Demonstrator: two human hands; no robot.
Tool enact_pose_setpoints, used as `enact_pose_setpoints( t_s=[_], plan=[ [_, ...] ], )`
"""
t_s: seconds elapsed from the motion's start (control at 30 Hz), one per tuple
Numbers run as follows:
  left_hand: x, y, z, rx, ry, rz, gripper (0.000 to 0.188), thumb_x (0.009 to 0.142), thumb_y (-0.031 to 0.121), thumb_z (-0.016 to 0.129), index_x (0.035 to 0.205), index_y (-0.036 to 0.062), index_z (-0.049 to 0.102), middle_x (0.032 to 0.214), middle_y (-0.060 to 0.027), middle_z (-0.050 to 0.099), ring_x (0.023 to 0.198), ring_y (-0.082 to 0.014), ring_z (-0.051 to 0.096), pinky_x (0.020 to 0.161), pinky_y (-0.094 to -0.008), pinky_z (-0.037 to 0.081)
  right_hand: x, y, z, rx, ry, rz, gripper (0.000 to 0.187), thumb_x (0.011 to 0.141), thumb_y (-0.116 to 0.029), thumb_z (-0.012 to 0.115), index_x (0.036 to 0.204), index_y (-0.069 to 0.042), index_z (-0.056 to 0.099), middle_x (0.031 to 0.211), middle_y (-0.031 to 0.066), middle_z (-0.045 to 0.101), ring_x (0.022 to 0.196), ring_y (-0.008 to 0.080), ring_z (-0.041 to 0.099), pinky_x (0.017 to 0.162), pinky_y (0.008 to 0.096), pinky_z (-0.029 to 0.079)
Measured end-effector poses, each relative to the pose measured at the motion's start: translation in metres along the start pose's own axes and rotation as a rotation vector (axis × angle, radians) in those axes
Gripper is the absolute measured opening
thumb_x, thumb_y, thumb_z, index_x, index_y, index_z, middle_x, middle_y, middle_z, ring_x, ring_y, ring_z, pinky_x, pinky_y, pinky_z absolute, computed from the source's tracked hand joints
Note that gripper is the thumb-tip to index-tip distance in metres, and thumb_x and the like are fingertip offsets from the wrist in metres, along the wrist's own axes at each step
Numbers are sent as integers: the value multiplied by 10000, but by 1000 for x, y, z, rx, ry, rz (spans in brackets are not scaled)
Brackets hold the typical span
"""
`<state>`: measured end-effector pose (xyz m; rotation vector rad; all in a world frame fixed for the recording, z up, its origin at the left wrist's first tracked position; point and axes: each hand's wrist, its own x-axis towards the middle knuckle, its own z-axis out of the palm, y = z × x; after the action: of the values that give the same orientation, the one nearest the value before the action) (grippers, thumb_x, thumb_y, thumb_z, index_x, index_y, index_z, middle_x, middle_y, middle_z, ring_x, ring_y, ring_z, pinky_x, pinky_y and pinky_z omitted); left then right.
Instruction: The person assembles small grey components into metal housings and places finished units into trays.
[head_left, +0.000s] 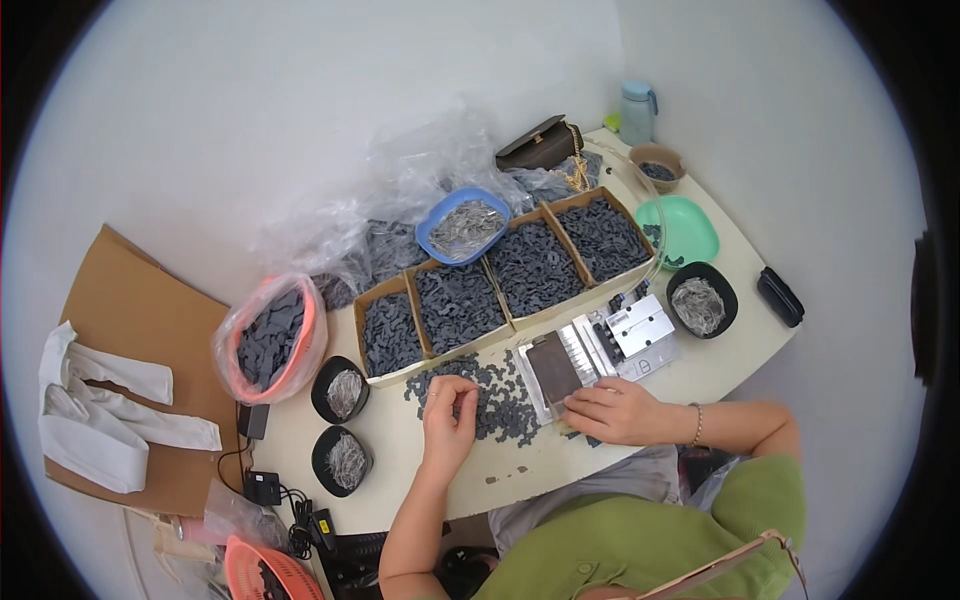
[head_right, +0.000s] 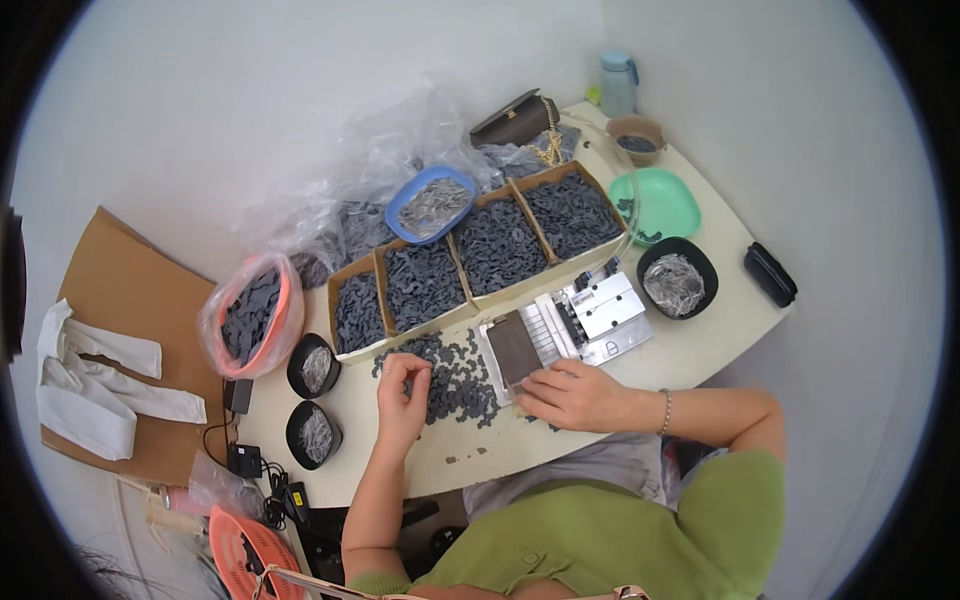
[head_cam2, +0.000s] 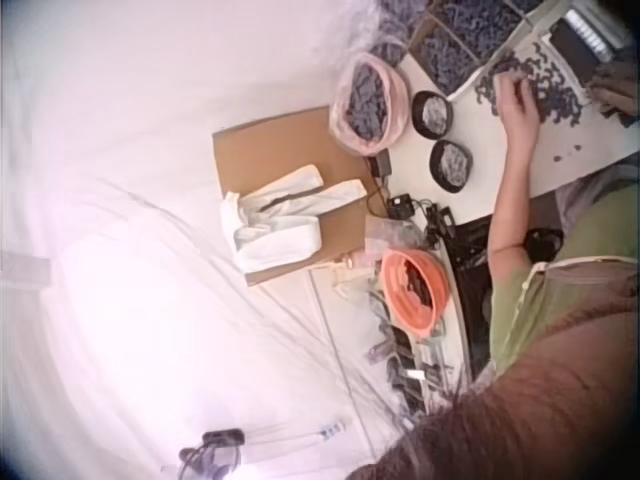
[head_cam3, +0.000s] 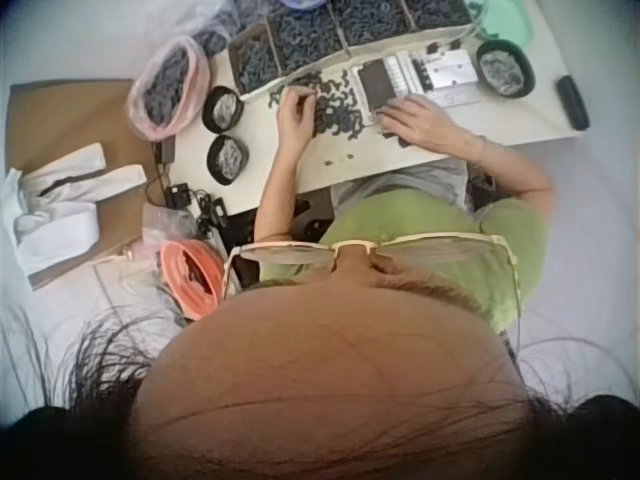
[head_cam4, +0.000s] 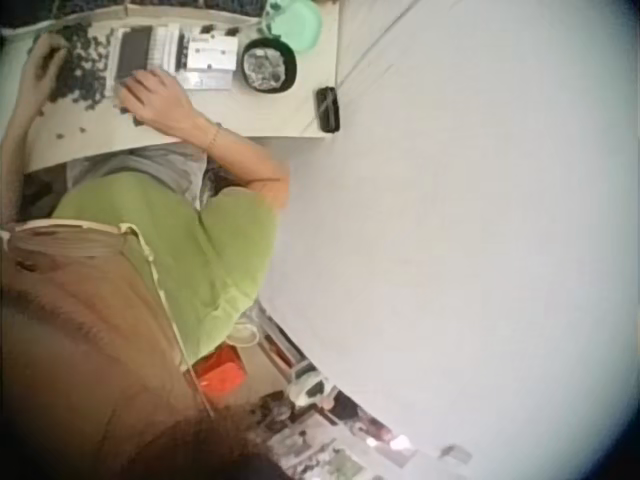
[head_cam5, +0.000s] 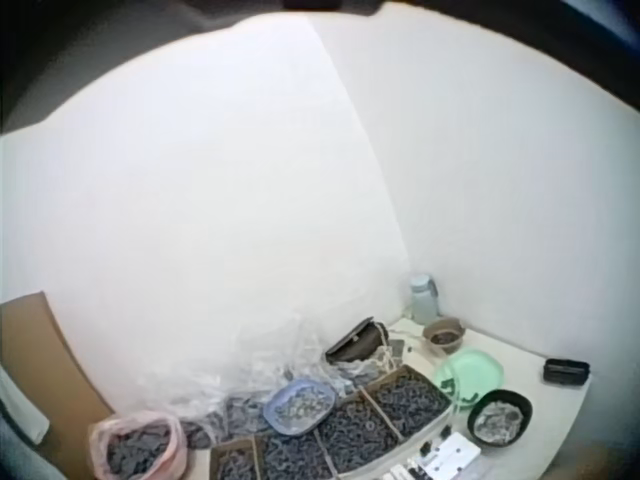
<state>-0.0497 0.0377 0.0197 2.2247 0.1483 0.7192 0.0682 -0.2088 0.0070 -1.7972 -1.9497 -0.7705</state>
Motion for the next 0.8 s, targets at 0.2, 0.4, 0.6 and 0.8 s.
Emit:
enact_pose_setpoints(
  t_s=[0.2, 0.4, 0.6, 0.8],
  plan=[
    [3, 4, 9, -11, -62, -47, 77, 859, -31, 600, 927, 1, 616, 861, -93, 586, 708, -180, 582, 643, -266, 476, 4, -21, -2, -105, -139, -7, 325, 746, -122, 576, 1052, -16, 602, 994, 191, 630, 894, 233, 596, 794, 274, 489],
    [-3, 3, 8, -10, -96, -6, 99, 856, -36, 596, 945, 1, 623, 861, -99, 588, 707, -188, 585, 633, -278, 475, 3, -23, 3, -147, -118, -15, 316, 734, -124, 582, 1039, -41, 604, 970, 173, 628, 864, 222, 591, 786, 276, 491],
    [-13, 0, 12, -8, -118, 2, 106, 846, -36, 599, 943, 0, 622, 861, -110, 589, 723, -219, 590, 635, -290, 478, 6, 12, 2, -33, 108, -11, 275, 701, -162, 635, 973, -122, 623, 892, 33, 631, 790, 166, 582, 752, 310, 480],
    [8, 3, 47, 115, -147, 168, 167, 802, -25, 621, 962, 16, 603, 837, -123, 592, 768, -271, 592, 668, -355, 484, 72, 87, 16, 495, 196, 632, 418, 850, -117, 620, 1241, -73, 479, 881, 114, 617, 816, 296, 601, 745, 394, 473]
  ],
)
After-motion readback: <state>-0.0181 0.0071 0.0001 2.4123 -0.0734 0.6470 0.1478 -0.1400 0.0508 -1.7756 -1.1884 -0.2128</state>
